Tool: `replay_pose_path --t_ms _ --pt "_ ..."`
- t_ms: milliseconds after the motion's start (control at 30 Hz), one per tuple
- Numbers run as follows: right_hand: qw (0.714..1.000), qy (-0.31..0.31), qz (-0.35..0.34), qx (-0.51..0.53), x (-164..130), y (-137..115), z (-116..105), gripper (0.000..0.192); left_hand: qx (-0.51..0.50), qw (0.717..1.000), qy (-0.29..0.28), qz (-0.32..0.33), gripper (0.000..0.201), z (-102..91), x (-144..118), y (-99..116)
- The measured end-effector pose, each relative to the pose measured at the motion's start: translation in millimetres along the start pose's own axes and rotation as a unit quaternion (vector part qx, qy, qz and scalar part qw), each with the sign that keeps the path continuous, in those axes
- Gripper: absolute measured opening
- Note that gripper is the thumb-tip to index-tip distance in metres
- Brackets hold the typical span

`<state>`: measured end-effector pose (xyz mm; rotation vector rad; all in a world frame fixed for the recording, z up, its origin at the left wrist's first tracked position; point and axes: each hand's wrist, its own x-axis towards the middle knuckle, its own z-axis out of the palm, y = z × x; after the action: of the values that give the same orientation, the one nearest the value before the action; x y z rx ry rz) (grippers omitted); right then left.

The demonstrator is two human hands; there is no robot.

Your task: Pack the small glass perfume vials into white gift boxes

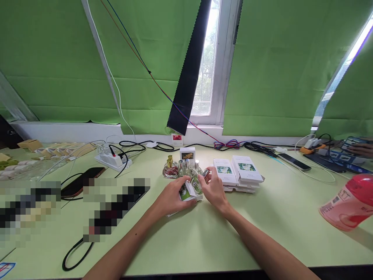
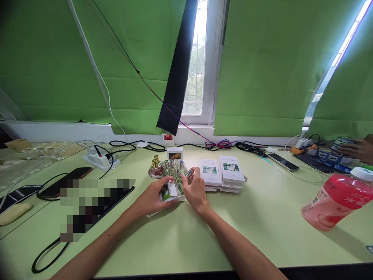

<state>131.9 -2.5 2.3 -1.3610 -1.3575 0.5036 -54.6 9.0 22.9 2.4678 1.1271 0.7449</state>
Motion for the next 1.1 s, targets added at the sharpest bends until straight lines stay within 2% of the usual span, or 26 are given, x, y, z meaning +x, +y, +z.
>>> replay_pose_path --t_ms 367,900,1100 --pt "0.998 0.023 0.041 0.045 -1.2 4.2 4.1 0.033 -0.007 1.000 0.010 -0.003 0.057 3.0 0.3 1.5" --pt "0.994 -0.023 0.082 0.069 -6.8 6.5 11.1 0.031 -0.019 0.999 0.047 0.010 0.053 7.3 -1.1 1.0" --pt "0.993 -0.030 0.092 0.068 -8.8 5.7 11.2 0.030 -0.029 0.999 0.034 -0.010 0.052 7.4 -2.3 3.5"
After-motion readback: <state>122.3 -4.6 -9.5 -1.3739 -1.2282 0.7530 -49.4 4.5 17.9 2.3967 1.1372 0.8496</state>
